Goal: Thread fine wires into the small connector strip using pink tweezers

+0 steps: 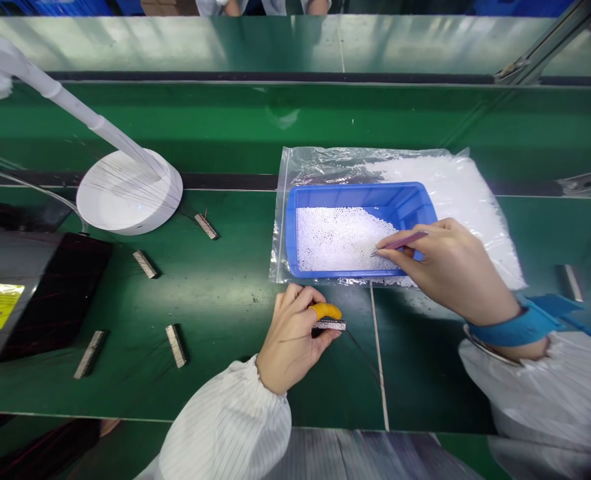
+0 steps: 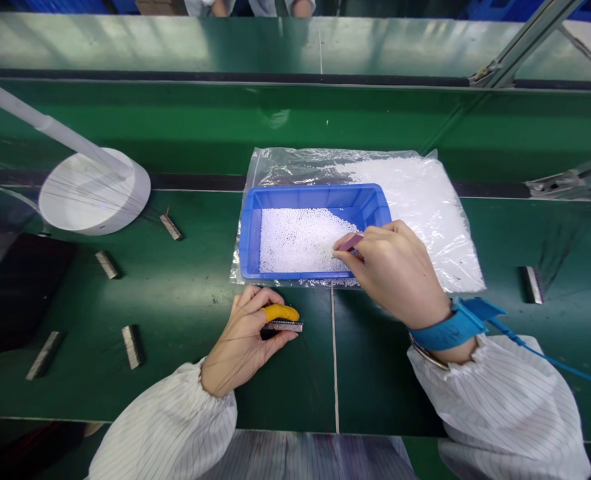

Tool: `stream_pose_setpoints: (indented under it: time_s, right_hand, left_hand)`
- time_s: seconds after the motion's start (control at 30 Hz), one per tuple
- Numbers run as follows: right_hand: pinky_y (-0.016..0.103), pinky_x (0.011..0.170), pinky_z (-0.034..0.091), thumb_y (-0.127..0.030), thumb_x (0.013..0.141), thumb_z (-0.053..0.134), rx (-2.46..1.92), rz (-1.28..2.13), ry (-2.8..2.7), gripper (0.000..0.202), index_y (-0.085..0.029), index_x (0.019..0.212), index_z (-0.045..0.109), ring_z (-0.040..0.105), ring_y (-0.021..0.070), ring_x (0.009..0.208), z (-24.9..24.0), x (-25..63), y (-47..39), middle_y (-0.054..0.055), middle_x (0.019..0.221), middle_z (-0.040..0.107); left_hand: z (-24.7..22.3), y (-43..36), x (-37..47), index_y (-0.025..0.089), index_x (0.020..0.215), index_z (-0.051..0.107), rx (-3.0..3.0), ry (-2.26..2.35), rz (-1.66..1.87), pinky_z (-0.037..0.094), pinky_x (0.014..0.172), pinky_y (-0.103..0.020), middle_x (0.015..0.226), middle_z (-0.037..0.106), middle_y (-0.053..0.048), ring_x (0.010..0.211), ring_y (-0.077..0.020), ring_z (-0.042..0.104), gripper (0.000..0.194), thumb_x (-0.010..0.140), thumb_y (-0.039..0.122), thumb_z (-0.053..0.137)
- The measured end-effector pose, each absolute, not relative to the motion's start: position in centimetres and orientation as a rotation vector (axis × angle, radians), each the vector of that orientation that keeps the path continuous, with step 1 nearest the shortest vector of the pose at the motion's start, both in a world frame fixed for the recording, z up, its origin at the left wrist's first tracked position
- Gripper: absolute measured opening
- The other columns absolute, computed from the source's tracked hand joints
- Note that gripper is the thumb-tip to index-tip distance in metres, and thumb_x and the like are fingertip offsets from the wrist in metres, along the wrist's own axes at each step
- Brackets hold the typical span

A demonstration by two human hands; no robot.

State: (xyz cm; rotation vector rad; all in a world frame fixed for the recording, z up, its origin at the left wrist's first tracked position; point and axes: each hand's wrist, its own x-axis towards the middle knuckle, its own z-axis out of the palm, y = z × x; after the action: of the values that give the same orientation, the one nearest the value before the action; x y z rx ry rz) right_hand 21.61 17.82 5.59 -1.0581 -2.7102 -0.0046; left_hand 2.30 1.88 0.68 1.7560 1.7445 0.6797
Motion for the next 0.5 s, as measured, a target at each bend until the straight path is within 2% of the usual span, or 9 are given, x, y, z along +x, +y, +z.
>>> stream_pose_setpoints:
  time_s: [0.17,0.27,0.4,0.5]
  right_hand:
    - [0.03,0.073,0.039,-0.038,0.088,0.056,-0.948,-0.037,-2.634,0.024,-0.02,0.077,0.067,0.06,0.0084,0.075,6.2,21.6,17.6,-0.006,0.089,0.068]
    - [0.027,0.075,0.043,-0.031,0.085,0.061,-0.997,0.067,-2.506,0.012,-0.024,0.091,0.067,0.06,0.0079,0.081,7.9,21.7,15.9,-0.006,0.093,0.068]
    - [0.025,0.075,0.044,-0.017,0.08,0.064,-0.983,0.333,-2.331,0.021,-0.025,0.099,0.064,0.059,0.0074,0.08,9.4,22.2,12.3,-0.003,0.091,0.066]
    - [0.025,0.073,0.042,-0.012,0.079,0.064,-0.895,0.515,-2.366,0.028,-0.025,0.103,0.062,0.058,0.005,0.077,8.5,22.3,10.0,-0.004,0.092,0.066]
  left_hand:
    - [0.9,1.9,2.2,0.022,0.099,0.066,1.794,1.744,0.658,0.04,0.081,-0.026,0.102,0.052,-0.003,0.095,-0.0114,0.041,0.021,0.082,0.036,0.064]
    - [1.0,2.0,2.2,0.022,0.099,0.066,1.795,1.739,0.664,0.039,0.081,-0.026,0.101,0.052,-0.003,0.094,-0.0117,0.04,0.023,0.082,0.038,0.064]
    - [1.1,2.0,2.2,0.025,0.1,0.066,1.779,1.74,0.645,0.036,0.081,-0.026,0.101,0.053,-0.002,0.094,-0.0119,0.04,0.025,0.08,0.039,0.067]
    - [1.3,2.1,2.3,0.024,0.1,0.067,1.759,1.742,0.617,0.034,0.08,-0.027,0.101,0.054,-0.001,0.095,-0.0121,0.04,0.024,0.08,0.037,0.067]
